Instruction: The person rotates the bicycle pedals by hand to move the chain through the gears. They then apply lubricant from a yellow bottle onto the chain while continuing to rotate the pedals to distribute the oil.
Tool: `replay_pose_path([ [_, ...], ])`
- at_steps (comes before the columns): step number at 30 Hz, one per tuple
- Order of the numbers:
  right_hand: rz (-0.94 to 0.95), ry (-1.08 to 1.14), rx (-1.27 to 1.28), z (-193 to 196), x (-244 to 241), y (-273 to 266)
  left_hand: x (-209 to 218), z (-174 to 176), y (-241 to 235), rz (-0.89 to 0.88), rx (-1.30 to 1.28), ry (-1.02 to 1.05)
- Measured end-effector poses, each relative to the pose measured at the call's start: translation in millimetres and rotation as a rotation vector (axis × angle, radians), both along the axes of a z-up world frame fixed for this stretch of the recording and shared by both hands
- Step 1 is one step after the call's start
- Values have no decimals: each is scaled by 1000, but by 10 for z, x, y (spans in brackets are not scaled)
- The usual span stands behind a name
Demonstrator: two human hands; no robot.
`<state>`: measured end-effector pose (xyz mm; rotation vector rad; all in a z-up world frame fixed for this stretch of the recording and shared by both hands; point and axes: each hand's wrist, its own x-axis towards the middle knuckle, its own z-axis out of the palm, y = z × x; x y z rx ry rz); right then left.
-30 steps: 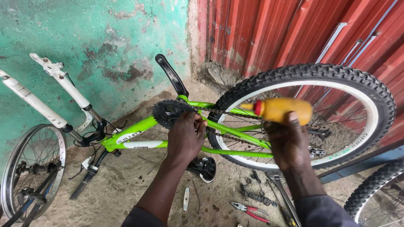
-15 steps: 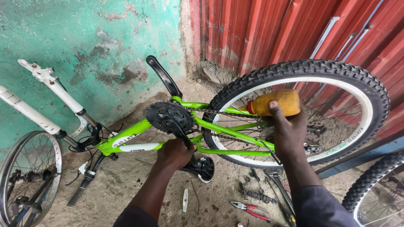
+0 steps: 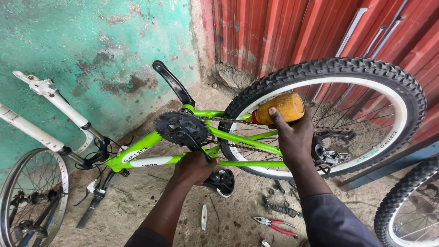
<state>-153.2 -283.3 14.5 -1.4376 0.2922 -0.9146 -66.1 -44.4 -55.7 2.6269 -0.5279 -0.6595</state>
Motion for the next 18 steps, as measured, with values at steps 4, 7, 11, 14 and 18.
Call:
replay_pose_path([
  [4,-19,24,-34,33,-46,-26,128,-178,-27,40,13,-102],
  [7,-37,48,-41,66,-84,-63,191,-206,48,66,9,-78],
  [11,-73,92,-93,114,-166,-122,127,-195,130,59,145,-110],
  [14,-99,73,-93,74,-131,-159,193,-215,96,32,39,-75],
  [18,-108,112,-92,91,-186,-225,-118,171,-116,11,-15,-16],
])
